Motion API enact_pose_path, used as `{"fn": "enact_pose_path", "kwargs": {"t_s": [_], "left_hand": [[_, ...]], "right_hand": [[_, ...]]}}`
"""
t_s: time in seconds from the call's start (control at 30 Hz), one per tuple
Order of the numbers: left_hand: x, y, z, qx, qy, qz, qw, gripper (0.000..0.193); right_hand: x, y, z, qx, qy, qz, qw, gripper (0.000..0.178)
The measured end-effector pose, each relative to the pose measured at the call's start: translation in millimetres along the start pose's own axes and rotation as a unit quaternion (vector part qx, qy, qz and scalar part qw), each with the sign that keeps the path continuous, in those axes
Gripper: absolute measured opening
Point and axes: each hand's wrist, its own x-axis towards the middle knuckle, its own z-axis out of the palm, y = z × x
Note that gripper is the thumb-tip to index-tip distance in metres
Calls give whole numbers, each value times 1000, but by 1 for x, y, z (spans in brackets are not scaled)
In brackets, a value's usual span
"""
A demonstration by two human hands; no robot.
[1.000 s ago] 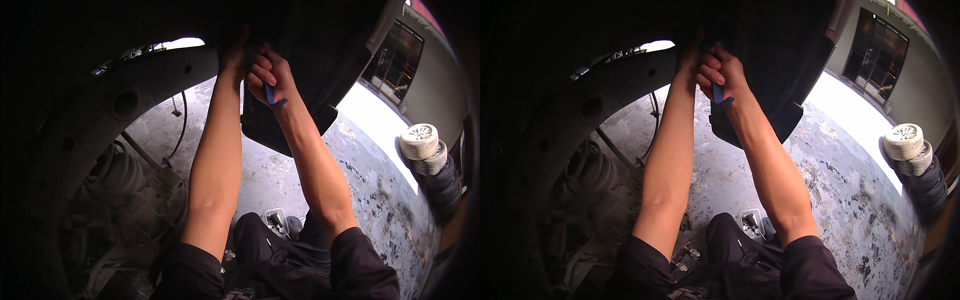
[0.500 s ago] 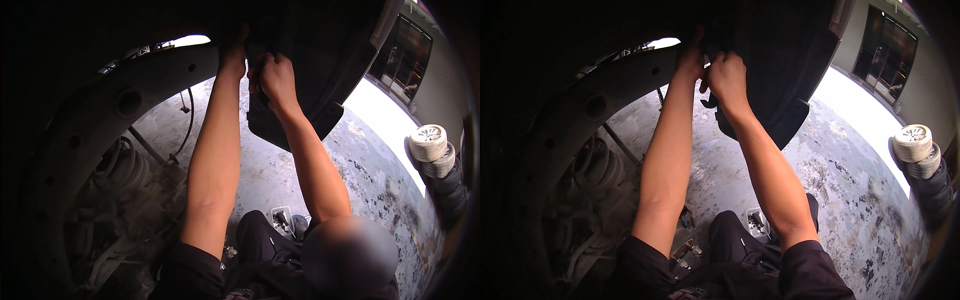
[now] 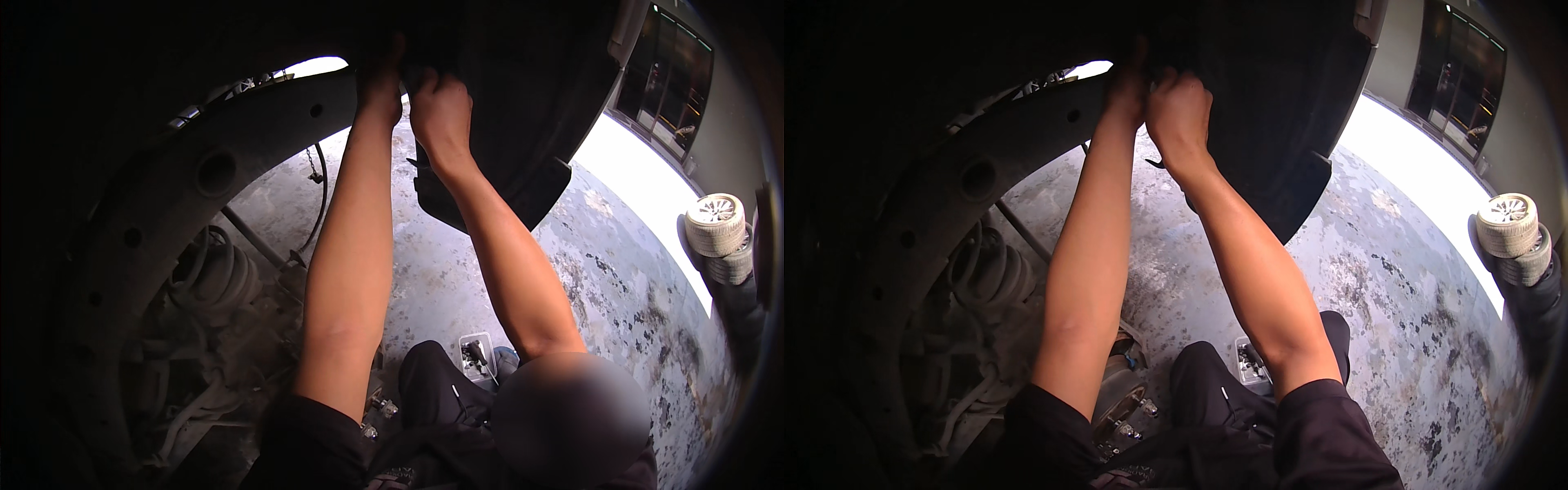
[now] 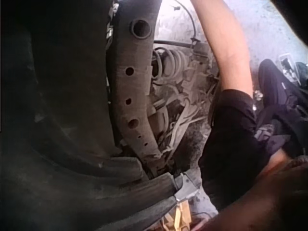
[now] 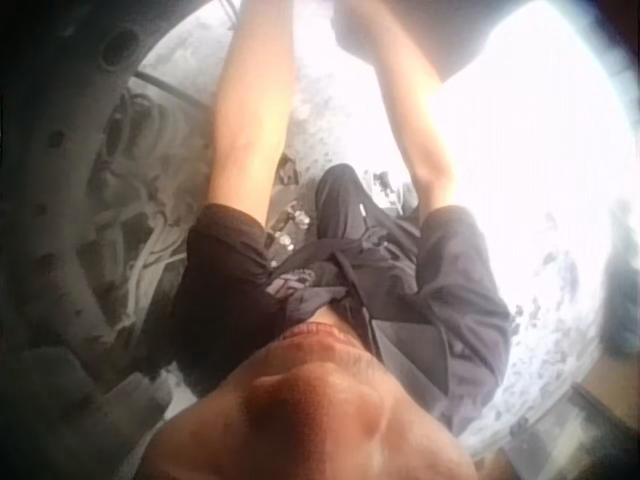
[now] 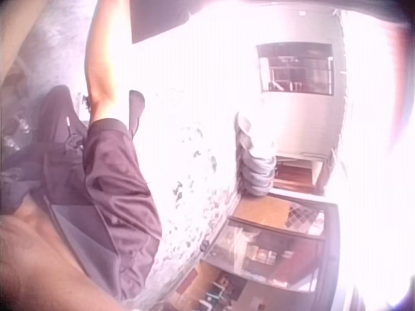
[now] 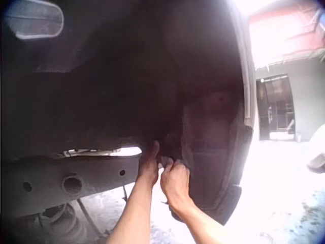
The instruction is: The person uses a T-handle socket wrench to loosen and remove bolts securing a black plastic wheel well liner. After removing the bolts, the person pulls the liner away from the vehicle's wheel arch to expose the brake assembly.
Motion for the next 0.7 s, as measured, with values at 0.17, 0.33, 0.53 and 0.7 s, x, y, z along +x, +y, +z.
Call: {"fn": "enact_pose_path", "kwargs": {"t_s": [0.17, 0.33, 0.53, 0.7], "left_hand": [[3, -8, 0, -47, -25, 23, 998, 57], [4, -5, -2, -25, -49, 0, 998, 65], [-36, 30, 6, 330, 59, 231, 913, 33], [-24, 34, 19, 462, -53, 385, 797, 26]], "right_hand": [[5, 10, -11, -102, -27, -37, 994, 35], [33, 15, -38, -144, -139, -48, 979, 35], [46, -15, -72, -41, -307, 69, 948, 33], [60, -19, -77, -228, -268, -169, 921, 24]]}}
